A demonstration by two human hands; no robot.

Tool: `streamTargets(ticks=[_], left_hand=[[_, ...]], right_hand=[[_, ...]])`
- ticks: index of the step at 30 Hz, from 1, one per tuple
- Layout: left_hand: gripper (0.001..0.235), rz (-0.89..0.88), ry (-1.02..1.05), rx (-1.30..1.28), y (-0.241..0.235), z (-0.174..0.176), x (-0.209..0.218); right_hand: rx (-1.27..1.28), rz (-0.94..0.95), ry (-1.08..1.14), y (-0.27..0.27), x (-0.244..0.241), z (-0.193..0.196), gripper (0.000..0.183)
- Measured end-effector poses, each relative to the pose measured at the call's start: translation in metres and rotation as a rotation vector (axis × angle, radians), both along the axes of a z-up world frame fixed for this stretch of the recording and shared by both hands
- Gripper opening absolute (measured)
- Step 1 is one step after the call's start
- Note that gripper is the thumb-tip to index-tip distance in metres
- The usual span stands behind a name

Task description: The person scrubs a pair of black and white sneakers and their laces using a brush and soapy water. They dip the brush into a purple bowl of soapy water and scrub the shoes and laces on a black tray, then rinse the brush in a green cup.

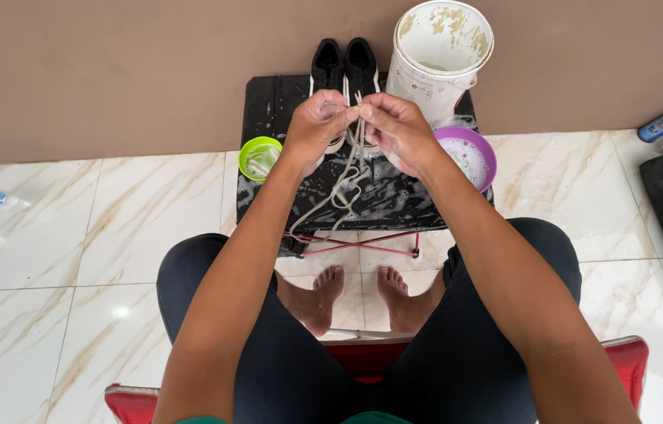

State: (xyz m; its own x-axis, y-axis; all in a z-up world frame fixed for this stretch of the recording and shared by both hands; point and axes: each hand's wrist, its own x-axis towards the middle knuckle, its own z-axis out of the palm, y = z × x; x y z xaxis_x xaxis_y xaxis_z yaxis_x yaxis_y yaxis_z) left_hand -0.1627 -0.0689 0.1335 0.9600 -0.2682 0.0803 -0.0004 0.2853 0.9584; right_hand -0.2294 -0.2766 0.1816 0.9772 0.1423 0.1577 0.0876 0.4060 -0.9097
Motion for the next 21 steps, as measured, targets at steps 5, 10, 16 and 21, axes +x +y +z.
streamTargets(ticks=[5, 10, 16, 21], left_hand=[[0.052, -0.253, 0.01, 0.04, -0.002, 0.042, -0.041], [0.047, -0.446, -0.063, 0.215, 0.002, 0.031, -0.054], [0.064, -0.313, 0.034, 0.655, 0.016, 0.061, -0.072], [0.073, -0.347, 0.074, 1.041, 0.026, 0.092, -0.08]], right_hand=[[-0.153, -0.057, -0.005, -0.007, 0.0, 0.033, 0.022], [-0.072, -0.188, 0.06, -0.031, 0.017, 0.073, 0.017], [0.243, -0.458, 0.107, -0.093, 0.032, 0.079, 0.026], [0.388, -0.637, 0.0, -0.133, 0.024, 0.085, 0.021]])
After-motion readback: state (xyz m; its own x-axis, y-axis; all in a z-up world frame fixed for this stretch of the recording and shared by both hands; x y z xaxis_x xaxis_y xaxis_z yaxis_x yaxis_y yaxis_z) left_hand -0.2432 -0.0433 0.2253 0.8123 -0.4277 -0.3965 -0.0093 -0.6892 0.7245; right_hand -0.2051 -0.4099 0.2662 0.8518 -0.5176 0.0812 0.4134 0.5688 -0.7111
